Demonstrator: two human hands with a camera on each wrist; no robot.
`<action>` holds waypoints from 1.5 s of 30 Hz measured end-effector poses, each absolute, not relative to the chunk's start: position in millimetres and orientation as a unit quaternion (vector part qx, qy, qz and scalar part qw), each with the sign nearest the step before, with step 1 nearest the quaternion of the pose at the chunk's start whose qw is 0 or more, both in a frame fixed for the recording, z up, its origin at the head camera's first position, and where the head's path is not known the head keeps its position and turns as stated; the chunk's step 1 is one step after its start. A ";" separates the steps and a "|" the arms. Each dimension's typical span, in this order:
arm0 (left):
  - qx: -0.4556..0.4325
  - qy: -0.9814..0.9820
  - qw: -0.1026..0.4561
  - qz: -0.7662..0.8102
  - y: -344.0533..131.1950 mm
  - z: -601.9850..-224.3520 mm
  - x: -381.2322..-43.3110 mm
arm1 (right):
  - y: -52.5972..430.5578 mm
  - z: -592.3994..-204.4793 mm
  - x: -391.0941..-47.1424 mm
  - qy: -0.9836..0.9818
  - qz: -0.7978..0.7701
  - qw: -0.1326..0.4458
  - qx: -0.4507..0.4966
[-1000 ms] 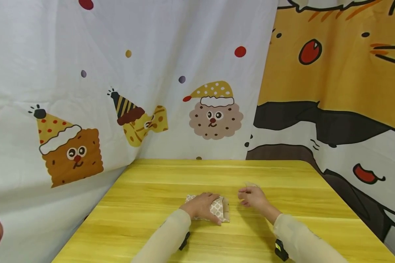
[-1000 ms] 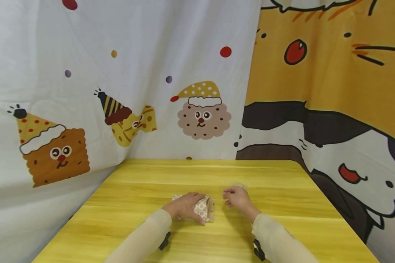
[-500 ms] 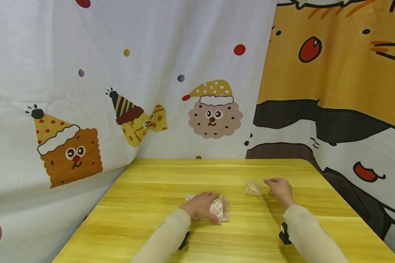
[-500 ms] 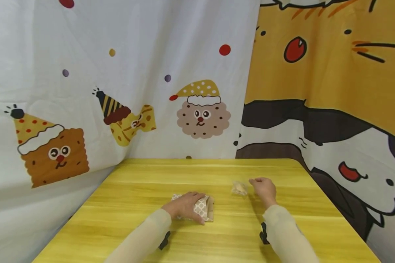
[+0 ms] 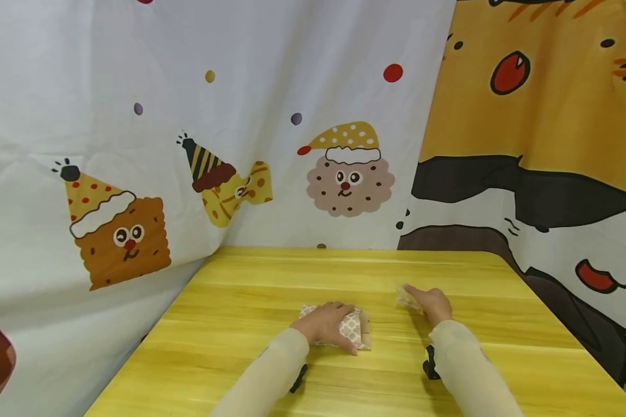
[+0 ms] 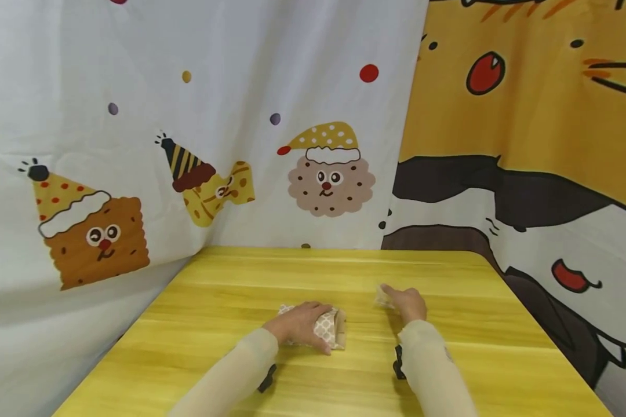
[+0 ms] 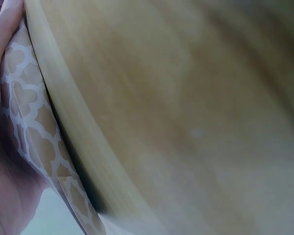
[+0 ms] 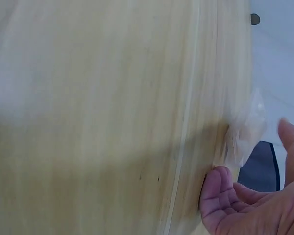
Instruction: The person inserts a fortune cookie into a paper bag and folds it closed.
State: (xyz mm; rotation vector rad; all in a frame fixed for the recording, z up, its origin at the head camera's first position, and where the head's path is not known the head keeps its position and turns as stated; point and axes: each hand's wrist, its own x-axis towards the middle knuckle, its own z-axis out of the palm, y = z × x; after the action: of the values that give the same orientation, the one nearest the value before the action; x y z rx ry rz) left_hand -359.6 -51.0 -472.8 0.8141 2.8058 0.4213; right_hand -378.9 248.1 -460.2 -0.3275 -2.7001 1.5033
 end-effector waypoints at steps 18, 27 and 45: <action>0.275 0.947 0.095 0.137 -45.9 -475.5 -359.4 | 254.9 -467.1 -370.2 -0.865 0.494 -0.005 -0.090; 0.278 0.946 0.095 0.138 -48.9 -476.2 -358.4 | 240.1 -459.3 -345.6 -0.891 0.452 0.005 -0.041; 0.276 0.944 0.100 0.151 -50.4 -470.7 -359.7 | 179.7 -464.0 -307.0 -0.863 0.498 0.037 -0.076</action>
State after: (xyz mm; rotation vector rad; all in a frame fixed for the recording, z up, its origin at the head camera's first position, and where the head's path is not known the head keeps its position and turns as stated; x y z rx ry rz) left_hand -359.7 -50.4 -470.7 0.8155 2.7908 0.4476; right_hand -307.0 179.7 -464.0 -0.2343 -2.6493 1.5300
